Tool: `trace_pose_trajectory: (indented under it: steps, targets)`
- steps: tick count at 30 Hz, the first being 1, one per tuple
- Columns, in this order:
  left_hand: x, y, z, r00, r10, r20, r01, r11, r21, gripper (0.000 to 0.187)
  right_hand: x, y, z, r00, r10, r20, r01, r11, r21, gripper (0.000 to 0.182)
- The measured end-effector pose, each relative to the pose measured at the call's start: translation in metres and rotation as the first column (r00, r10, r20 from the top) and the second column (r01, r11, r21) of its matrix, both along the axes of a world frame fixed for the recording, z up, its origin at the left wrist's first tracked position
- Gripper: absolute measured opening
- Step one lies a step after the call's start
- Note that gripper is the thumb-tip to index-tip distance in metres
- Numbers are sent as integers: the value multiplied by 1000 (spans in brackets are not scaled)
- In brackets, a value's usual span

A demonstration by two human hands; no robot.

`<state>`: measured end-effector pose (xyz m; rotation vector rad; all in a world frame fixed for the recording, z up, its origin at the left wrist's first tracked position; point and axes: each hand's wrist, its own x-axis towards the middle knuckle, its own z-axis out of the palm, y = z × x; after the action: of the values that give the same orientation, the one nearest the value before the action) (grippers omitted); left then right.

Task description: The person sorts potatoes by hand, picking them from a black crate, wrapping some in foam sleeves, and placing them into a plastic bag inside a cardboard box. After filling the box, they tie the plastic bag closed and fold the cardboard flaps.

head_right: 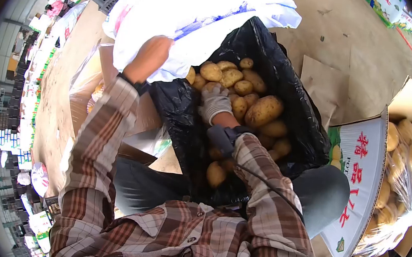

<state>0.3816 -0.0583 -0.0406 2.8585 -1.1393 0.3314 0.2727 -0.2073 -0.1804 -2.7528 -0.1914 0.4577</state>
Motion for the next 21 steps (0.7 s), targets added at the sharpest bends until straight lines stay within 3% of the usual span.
trace_pose_trajectory:
  steps: [1, 2, 3, 5, 6, 8, 9, 10, 13, 16, 18, 20, 21]
  targets:
    - [12, -1, -8, 981, 190, -37, -178, 961, 212, 17, 2, 0, -1, 1000, -5, -15, 5, 1000, 2, 65]
    - [22, -1, -16, 926, 377, -28, -332, 846, 418, 19, 4, -3, -3, 990, -83, -112, 96, 989, 113, 70]
    - [32, 6, -23, 906, 422, -17, -370, 813, 449, 20, 7, -3, -6, 965, -148, -219, 195, 957, 213, 76]
    - [43, 20, -34, 933, 358, 31, -313, 768, 559, 18, 10, -6, -13, 960, -160, -230, 218, 943, 253, 78]
    - [44, 24, -34, 939, 344, 22, -294, 766, 572, 18, 13, -8, -13, 961, -175, -216, 234, 929, 287, 79]
    - [32, 36, -32, 976, 52, 212, -173, 777, 605, 15, 14, -11, -8, 954, -179, -240, 247, 924, 292, 79]
    - [26, 37, -22, 977, 73, 203, -177, 806, 565, 12, 13, -12, -5, 953, -175, -247, 246, 924, 294, 80]
    - [25, 44, -9, 960, -21, 279, -148, 810, 568, 11, 12, -12, -5, 954, -184, -237, 250, 925, 287, 81]
    - [13, 58, 19, 935, 68, 349, -278, 752, 598, 14, 13, -10, -8, 948, -201, -246, 272, 913, 303, 81]
    - [-4, 51, 35, 934, 186, 306, -329, 784, 527, 16, 13, -16, -11, 954, -188, -234, 260, 908, 328, 80]
    - [-2, 62, 36, 855, 398, 334, -512, 754, 413, 19, 9, -17, -11, 960, -173, -222, 243, 906, 347, 81]
    - [-6, 72, 33, 904, 319, 286, -418, 803, 426, 17, 5, -11, -7, 964, 26, -266, 43, 968, 248, 83]
    - [-10, 76, 30, 942, 242, 232, -323, 839, 438, 14, -6, -7, -3, 966, 25, -259, 40, 969, 243, 83]
